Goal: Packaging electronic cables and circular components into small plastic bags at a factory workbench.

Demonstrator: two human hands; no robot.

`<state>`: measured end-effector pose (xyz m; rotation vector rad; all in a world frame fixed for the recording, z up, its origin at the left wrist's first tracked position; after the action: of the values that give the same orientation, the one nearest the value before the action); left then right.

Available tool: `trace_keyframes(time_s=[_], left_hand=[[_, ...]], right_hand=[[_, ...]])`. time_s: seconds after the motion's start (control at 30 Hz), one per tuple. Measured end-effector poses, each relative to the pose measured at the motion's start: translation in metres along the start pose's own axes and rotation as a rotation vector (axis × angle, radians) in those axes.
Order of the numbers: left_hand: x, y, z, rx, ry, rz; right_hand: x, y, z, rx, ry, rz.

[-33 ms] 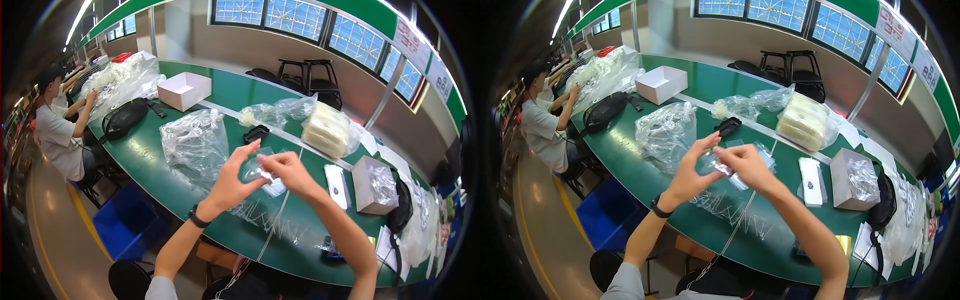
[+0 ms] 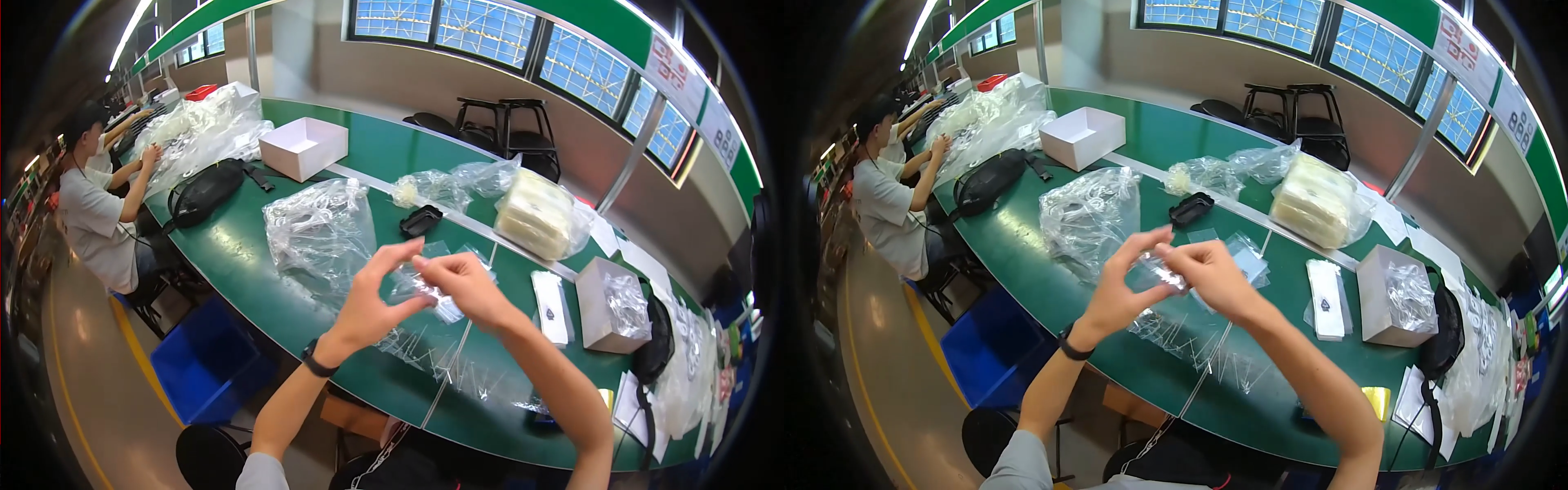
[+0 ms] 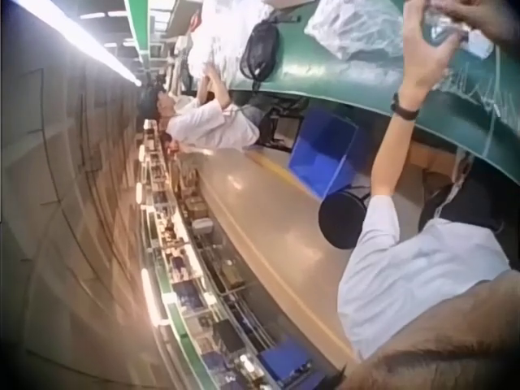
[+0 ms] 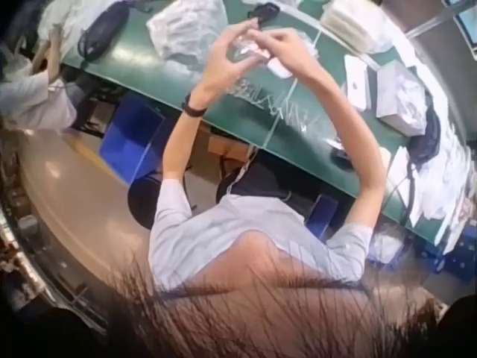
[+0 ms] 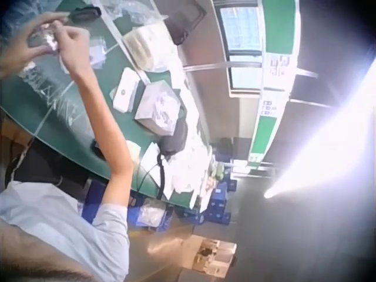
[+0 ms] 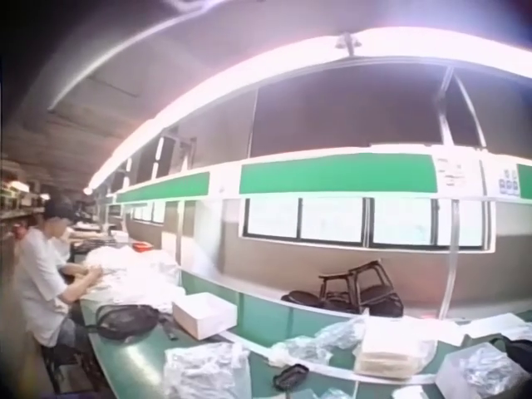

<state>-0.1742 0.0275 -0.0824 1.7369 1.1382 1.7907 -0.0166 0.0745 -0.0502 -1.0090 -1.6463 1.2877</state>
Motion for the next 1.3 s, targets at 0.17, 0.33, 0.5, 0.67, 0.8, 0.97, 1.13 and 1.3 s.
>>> trace_keyframes(time_s=[0.17, 0.33, 0.5, 0.67, 0.8, 0.97, 1.13, 1.3], left_hand=[[-0.042, 0.016, -0.045, 0.146, 0.306, -0.038], [-0.09, 0.026, -0.067, 0.709, 0.656, 0.321], [-0.099, 0.018, -0.076, 0.679, 0.672, 0.239], [-0.092, 0.005, -0.081, 0.527, 0.775, 0.043], [-0.106, -0.003, -0.102, 0.469, 0.98, -0.029], [-0.127, 0.021, -0.141, 0.919, 0.993, 0.022], [-0.144, 0.032, -0.159, 0.702, 0.908, 0.012], [-0.143, 0.031, -0.152, -0.147, 0.836, -0.397]], right_hand=[[-0.01, 0.007, 0.062, 0.163, 0.106, 0.05], [-0.018, 0.025, 0.105, 0.442, 0.169, 0.362], [-0.025, 0.026, 0.133, 0.572, 0.216, 0.423], [-0.032, 0.041, 0.162, 0.433, 0.195, 0.18], [-0.033, 0.039, 0.183, 0.276, 0.031, 0.003], [0.009, 0.037, 0.183, -0.405, 0.14, -0.57], [0.096, 0.082, 0.206, -0.694, 0.134, -0.443], [0.17, 0.107, 0.211, -0.767, 0.359, -0.77]])
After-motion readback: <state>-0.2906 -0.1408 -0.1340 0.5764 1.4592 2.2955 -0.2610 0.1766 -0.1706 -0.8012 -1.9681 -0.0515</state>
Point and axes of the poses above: each hand's wrist, its own x-axis towards the middle knuckle, its own z-axis out of the palm, y = z × x, the point moved 3 cm from there along x, towards the middle knuckle, and after that the axes turned 14 degrees about y, right-handed, at the moved point
